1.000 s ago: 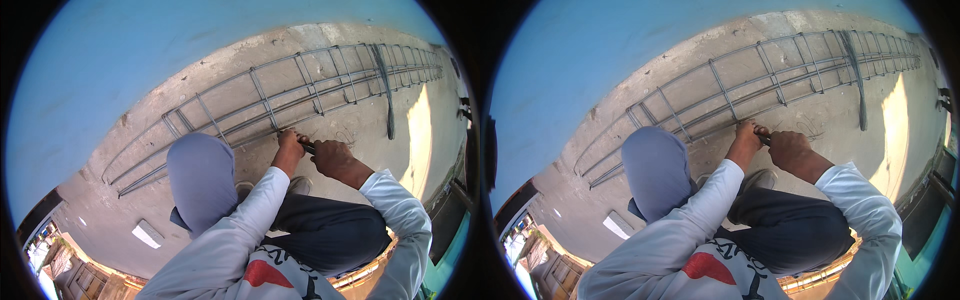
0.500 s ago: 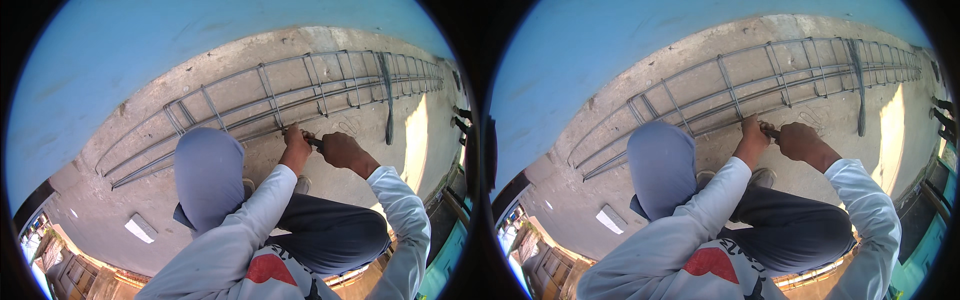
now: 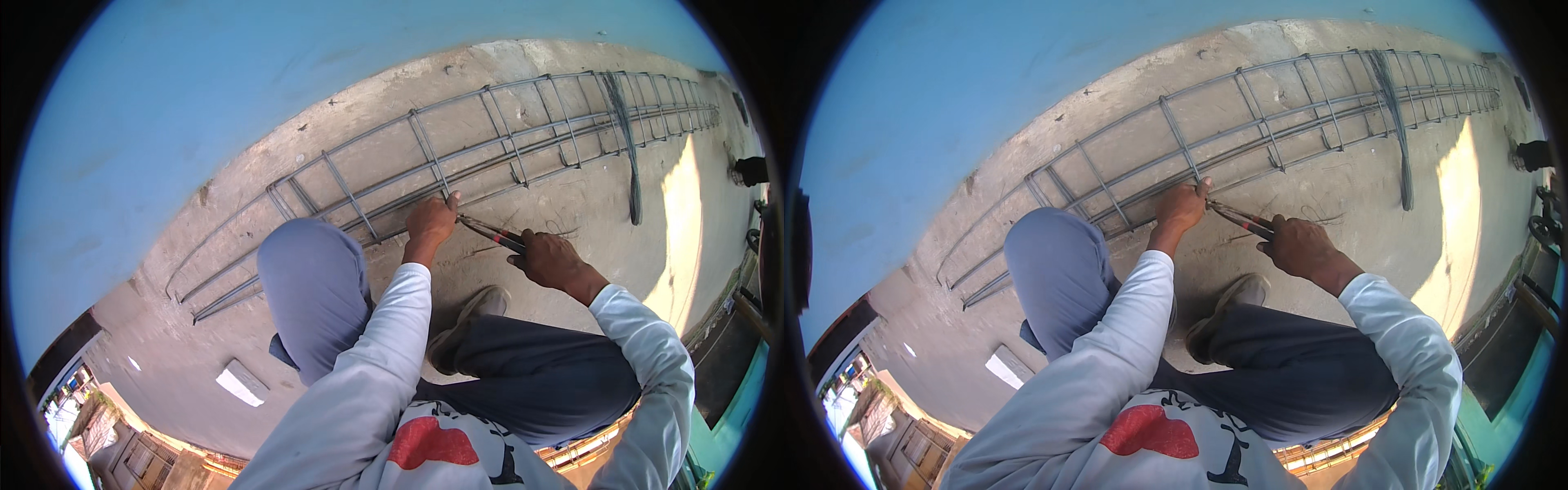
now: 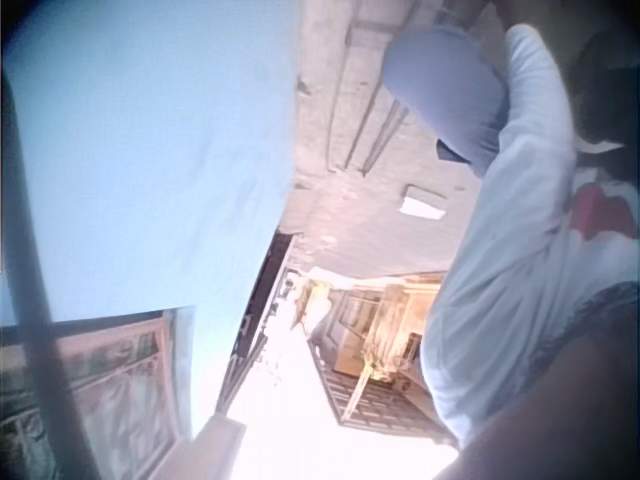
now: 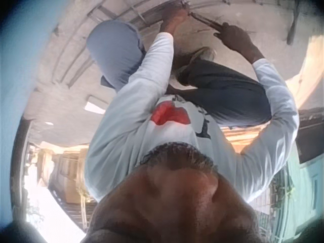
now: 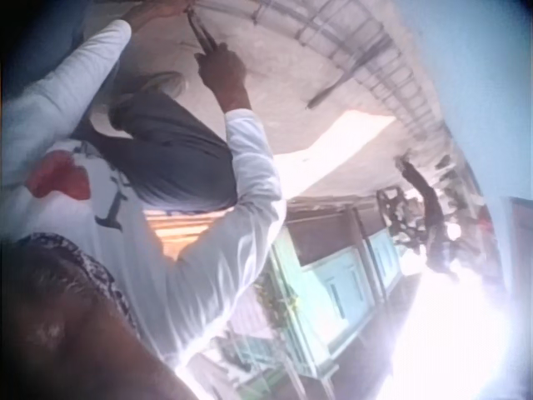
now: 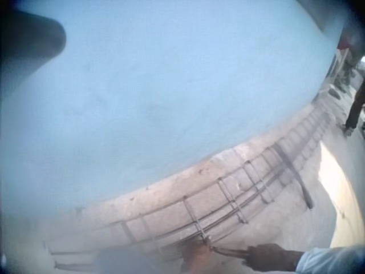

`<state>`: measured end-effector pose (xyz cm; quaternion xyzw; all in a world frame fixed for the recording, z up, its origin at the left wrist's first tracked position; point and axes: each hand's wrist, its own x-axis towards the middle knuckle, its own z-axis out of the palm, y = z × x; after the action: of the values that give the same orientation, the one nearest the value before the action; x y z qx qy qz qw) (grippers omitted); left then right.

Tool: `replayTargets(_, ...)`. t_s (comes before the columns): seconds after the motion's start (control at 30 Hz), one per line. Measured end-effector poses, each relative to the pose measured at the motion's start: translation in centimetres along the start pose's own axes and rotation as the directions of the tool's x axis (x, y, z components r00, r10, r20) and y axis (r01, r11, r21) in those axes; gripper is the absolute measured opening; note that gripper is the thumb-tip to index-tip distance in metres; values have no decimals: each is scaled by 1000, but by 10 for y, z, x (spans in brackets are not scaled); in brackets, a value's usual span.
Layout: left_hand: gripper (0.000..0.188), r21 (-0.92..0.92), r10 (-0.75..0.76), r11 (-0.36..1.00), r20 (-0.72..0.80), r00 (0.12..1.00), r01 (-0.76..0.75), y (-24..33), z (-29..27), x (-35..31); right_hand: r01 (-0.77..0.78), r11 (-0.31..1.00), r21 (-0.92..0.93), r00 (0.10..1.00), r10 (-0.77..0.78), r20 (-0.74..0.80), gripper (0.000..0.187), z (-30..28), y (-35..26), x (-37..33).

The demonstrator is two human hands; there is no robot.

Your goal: The person sits on a concrete floor and ties a rebar mesh grid using wire and pliers. They wrap wire around the intersections of the steel bars and twist it tight to secure the structure.

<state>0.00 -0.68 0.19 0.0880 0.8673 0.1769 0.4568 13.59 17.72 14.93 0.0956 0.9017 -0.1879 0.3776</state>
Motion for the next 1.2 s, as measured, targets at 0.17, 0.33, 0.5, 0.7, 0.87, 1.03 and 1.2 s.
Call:
replayTargets(0.17, 78, -17, 34, 999, -2, 999, -34, -8, -3, 3, -77, 996, 50, 997, 77, 3, 44, 4, -12, 1)
replayTargets(0.33, 72, 15, 38, 999, -106, 994, -37, -5, 6, 7, -142, 912, 384, 962, 36, 270, 61, 12, 13, 10)
replayTargets(0.5, 56, -304, 7, 885, -751, 661, -354, -9, 67, -24, -586, 198, 785, 778, -131, 614, 49, 18, 25, 0)
replayTargets(0.7, 61, -984, -308, 175, -20, 951, 36, 42, 73, -65, -601, 31, 799, 724, -403, 560, 53, 39, 38, -1)
replayTargets(0.87, 42, -846, 132, -419, 303, 944, 330, 55, 78, -53, -525, 137, 840, 772, -339, 538, 49, 22, 35, -3)
replayTargets(1.03, 45, -735, 148, -581, 328, 933, 350, 61, 81, -39, -366, 468, 804, 871, -132, 473, 50, 14, 41, -3)
replayTargets(1.2, 48, -734, -85, -571, 499, 863, 368, 74, 68, -24, -44, 916, 398, 954, -80, 290, 47, -29, 18, -8)
